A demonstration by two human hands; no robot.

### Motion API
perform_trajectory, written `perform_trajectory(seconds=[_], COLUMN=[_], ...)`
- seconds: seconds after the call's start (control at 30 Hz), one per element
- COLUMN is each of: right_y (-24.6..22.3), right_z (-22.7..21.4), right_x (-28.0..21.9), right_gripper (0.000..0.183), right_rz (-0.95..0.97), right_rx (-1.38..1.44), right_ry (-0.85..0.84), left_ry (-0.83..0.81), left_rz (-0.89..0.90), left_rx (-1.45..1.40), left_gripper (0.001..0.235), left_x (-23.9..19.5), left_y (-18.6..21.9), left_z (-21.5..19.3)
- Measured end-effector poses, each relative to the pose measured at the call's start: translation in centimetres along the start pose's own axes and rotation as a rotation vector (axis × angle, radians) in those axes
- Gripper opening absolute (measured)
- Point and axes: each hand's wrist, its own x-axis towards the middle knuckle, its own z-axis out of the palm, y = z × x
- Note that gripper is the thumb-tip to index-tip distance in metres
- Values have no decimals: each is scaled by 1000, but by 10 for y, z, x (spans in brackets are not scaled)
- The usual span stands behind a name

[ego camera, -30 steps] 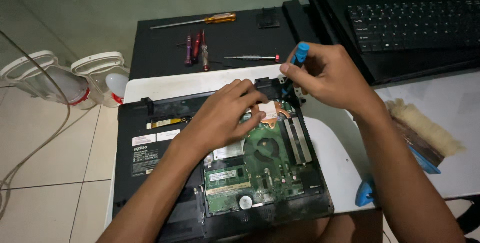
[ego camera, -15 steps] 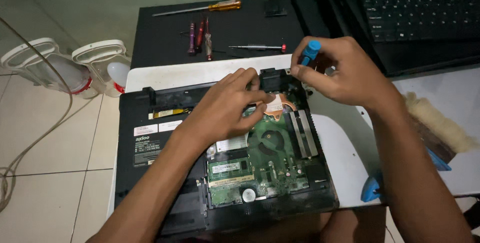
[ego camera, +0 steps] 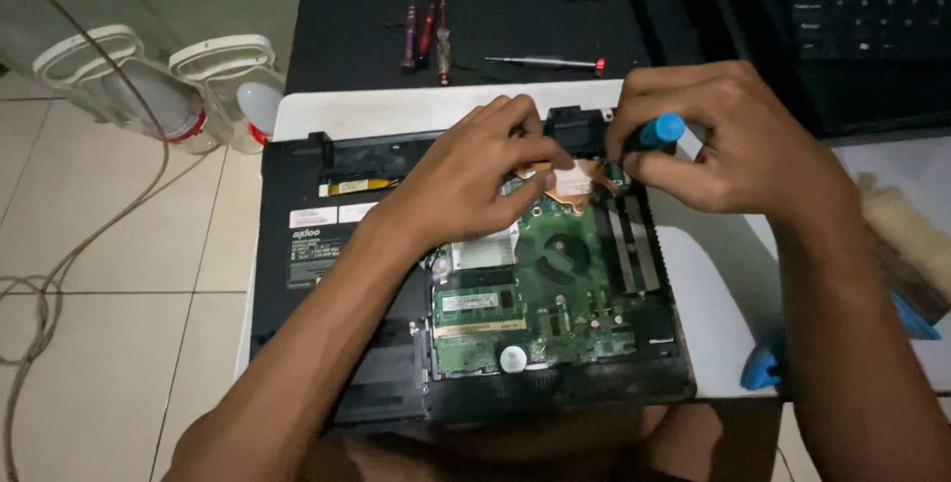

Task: The person is repairing a laptop by removing and reattaching the cooling fan and heat sink. They use a screwdriver to unscrew and screw back components, carefully handling the internal parts.

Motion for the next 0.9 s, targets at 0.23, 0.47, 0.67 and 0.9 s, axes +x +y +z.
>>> perform_trajectory(seconds=[0.23,0.47,0.67,0.9], right_y=[-1,1,12,-6], right_z=[3,3,2,-5], right_x=[0,1,-10,-8], right_gripper=[9,60,48,21], right_rz=[97,301,273,268], right_rx=[18,-83,-189,-282], right_ry=[54,107,67,86], left_ry=[23,72,140,61], left_rz=[-11,-93,-119,-197], left_rx=[-1,-64,-18,-32], left_gripper=[21,20,24,34], left_x=[1,2,-3,-3], left_y=[2,3,-8,-6], left_z=[-1,-9,-9,-13])
